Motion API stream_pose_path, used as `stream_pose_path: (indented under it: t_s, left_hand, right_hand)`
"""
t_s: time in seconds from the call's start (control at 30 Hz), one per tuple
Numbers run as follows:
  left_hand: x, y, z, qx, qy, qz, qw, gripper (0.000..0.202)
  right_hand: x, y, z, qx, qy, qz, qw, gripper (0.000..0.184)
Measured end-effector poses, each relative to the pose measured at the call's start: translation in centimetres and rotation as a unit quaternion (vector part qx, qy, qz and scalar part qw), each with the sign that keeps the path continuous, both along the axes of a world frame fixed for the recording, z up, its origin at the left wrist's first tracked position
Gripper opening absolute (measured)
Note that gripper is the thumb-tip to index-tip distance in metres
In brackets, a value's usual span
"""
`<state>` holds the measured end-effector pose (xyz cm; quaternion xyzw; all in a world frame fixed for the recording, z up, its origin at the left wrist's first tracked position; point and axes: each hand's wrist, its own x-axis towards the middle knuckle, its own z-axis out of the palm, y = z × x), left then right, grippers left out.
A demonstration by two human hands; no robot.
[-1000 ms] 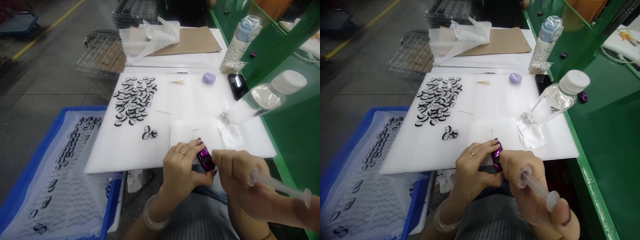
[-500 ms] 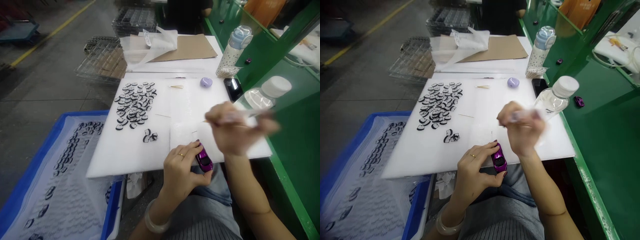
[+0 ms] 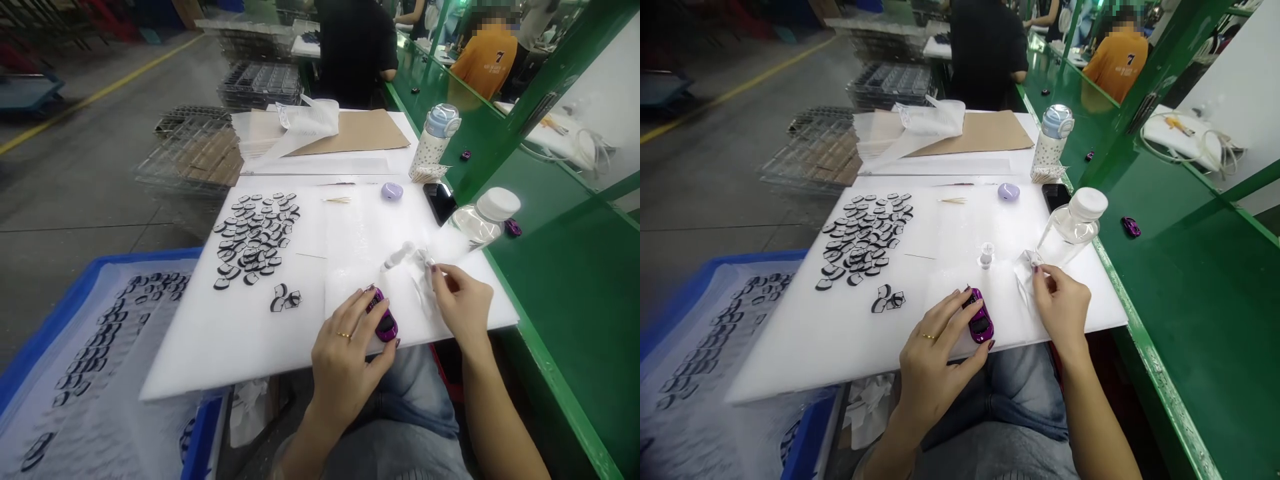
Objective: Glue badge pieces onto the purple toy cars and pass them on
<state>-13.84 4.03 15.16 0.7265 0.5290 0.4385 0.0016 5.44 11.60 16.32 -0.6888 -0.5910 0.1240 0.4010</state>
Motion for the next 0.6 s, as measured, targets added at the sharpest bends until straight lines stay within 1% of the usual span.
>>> stream_pose_path:
  t_s: [0.1, 0.17, 0.27, 0.33, 0.37, 0.4, 0.43, 0.5, 0.53, 0.6]
  left_hand:
    - [-0.5, -0.3, -0.1, 0.012, -0.034, -0.016, 0.999, 0.039]
    - [-0.9, -0.6, 0.0, 0.001, -0.067, -0.038, 0.997, 0.040]
    - [-1.1, -0.9, 0.5, -0.019, -0.108, -0.048, 0.993, 0.029]
    - [-0.9, -1.0, 1.0, -0.009, -0.123, -0.035, 0.992, 0.026]
    - [-0.8, -1.0, 1.3, 0.001, -0.132, -0.029, 0.991, 0.027]
    - [-0.5, -1.1, 1.6, 0.011, -0.144, -0.030, 0.989, 0.027]
    - [-0.2, -1.1, 2.1, 0.017, -0.161, -0.038, 0.986, 0.029]
    - [0.4, -1.0, 3.1, 0.008, -0.200, -0.079, 0.977, 0.030]
    - [0.8, -0.9, 3.7, -0.009, -0.219, -0.109, 0.970, 0.031]
    - [1.5, -0.6, 4.9, -0.078, -0.248, -0.176, 0.949, 0.033]
  right_hand:
    - [-1.2, 0.8, -0.3, -0.007, 0.005, 0.009, 1.000, 0.024]
    - [-1.0, 0.7, -0.3, -0.005, 0.034, 0.030, 0.999, 0.022]
    - [0.5, -0.2, 0.2, 0.003, 0.114, 0.063, 0.991, 0.024]
    - [1.8, -1.0, 1.0, 0.002, 0.171, 0.083, 0.982, 0.025]
    - [2.3, -1.5, 1.5, -0.004, 0.215, 0.104, 0.971, 0.024]
    - [2.7, -1.9, 2.0, -0.014, 0.271, 0.135, 0.953, 0.023]
    - [2.9, -2.3, 2.6, -0.026, 0.332, 0.175, 0.927, 0.023]
    - [3.0, -3.2, 3.9, -0.051, 0.441, 0.272, 0.854, 0.026]
    - [2.9, -3.6, 4.5, -0.064, 0.475, 0.319, 0.818, 0.029]
    - [2.6, -4.3, 5.4, -0.085, 0.500, 0.392, 0.768, 0.032]
